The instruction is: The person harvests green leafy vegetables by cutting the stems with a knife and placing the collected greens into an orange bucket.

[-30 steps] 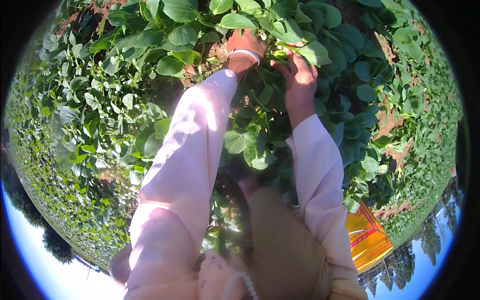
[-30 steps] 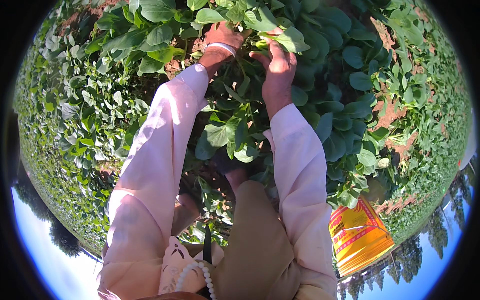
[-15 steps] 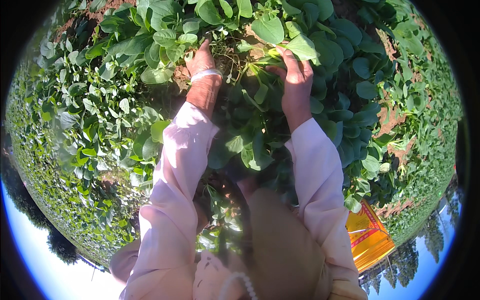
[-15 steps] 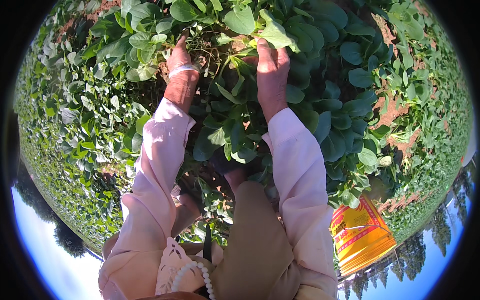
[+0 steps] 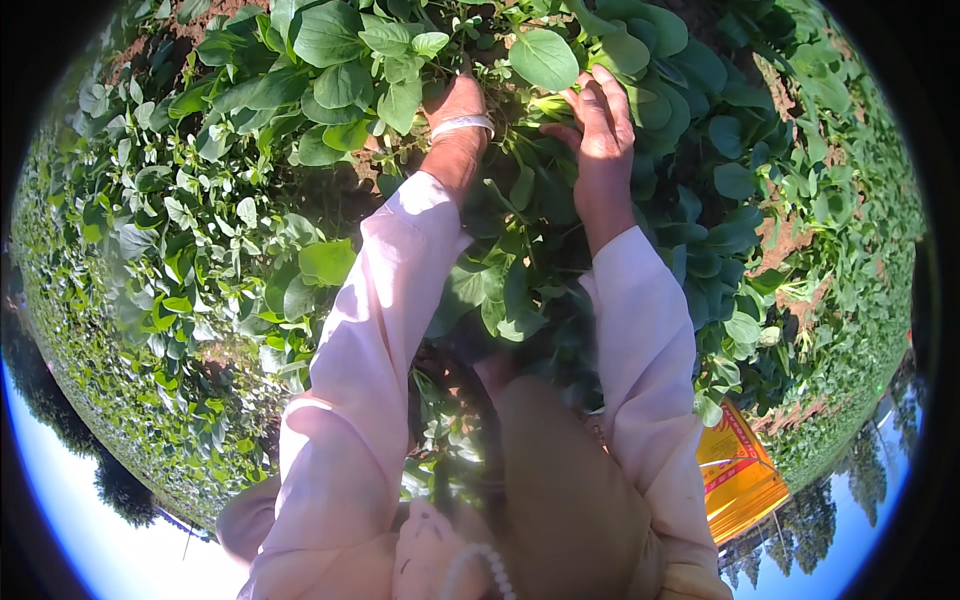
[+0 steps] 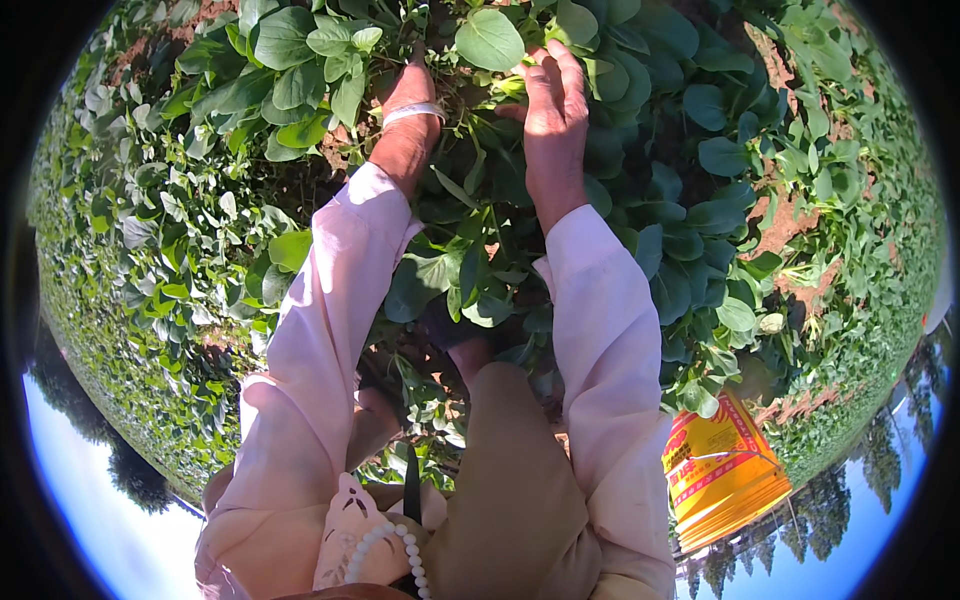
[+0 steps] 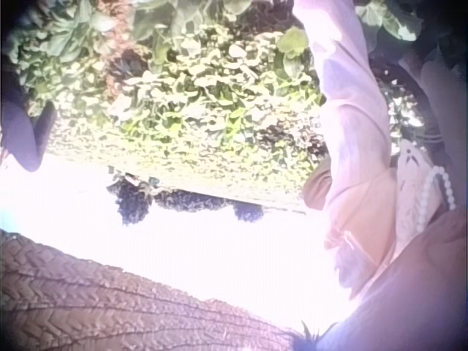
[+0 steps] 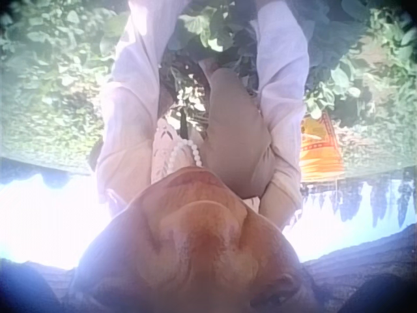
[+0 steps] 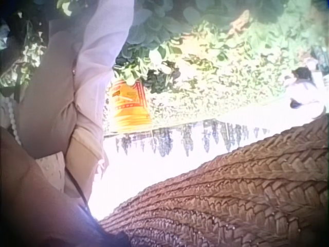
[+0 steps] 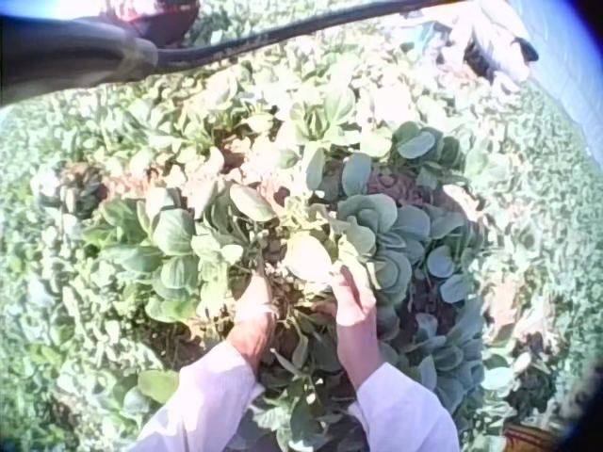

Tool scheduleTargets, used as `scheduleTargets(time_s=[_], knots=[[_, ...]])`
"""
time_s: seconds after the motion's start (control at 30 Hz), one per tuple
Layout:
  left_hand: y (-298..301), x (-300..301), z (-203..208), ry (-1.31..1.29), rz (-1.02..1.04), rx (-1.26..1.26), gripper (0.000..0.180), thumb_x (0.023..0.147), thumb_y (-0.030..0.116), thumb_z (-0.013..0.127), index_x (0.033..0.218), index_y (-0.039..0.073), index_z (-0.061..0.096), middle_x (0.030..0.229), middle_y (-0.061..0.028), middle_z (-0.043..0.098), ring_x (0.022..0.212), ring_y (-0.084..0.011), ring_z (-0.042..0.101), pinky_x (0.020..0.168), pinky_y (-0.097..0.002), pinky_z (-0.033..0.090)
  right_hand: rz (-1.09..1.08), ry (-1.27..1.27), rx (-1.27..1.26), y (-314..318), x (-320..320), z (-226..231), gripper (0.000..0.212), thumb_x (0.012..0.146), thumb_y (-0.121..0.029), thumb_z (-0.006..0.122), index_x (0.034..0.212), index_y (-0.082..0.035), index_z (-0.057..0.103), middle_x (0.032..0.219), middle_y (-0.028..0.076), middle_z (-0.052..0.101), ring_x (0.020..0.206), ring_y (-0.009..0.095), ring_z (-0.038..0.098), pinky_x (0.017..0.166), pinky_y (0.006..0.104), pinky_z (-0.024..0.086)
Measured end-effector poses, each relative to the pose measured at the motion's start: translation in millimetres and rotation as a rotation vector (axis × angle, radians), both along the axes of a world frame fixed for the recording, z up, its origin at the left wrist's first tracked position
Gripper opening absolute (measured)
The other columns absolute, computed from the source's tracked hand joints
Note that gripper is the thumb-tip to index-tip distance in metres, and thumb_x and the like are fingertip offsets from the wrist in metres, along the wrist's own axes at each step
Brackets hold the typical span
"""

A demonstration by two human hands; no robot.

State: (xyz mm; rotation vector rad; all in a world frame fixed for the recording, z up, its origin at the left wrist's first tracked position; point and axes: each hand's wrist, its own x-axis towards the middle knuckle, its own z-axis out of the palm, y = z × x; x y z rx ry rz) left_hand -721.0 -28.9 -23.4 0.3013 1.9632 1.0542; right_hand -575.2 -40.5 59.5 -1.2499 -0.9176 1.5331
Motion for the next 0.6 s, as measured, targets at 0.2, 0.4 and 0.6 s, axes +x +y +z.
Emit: scheduleTargets(time_s=[0.2,0.4,0.6], knots=[[18,7,40,0.064,-0.059,-0.072,0.060,0.077,0.029,0.072,0.126,0.000,0.050,0.120,-0.0135,0.061,0.108,-0.0270,0.057,0.092,-0.0332,0.043,-0.075,0.039,0.021,-1,1,-5,0.041,0.094,-0.018,0.049,0.130,-0.002,0.040,0.124,0.010,0.051,0.107,0.018,0.053,0.069,0.0305,0.055],[40,-28,37,0.899,-1.406,-0.134,0.040,0.066,-0.002,0.069,0.105,0.006,0.062,0.106,-0.0201,0.064,0.102,-0.0340,0.062,0.086,-0.0414,0.053,-0.061,0.050,0.007,-1,-4,-2,0.032,0.094,-0.017,0.048,0.124,-0.004,0.046,0.119,0.008,0.054,0.105,0.016,0.054,0.067,0.0293,0.054],[42,-18,49,0.800,-1.294,-0.388,0.029,0.071,0.010,0.069,0.100,0.005,0.063,0.108,-0.0203,0.063,0.099,-0.0361,0.062,0.088,-0.0409,0.050,-0.049,0.019,-0.005,-2,0,-4,0.027,0.094,-0.016,0.047,0.119,-0.006,0.050,0.116,0.006,0.055,0.104,0.016,0.054,0.067,0.0299,0.054]])
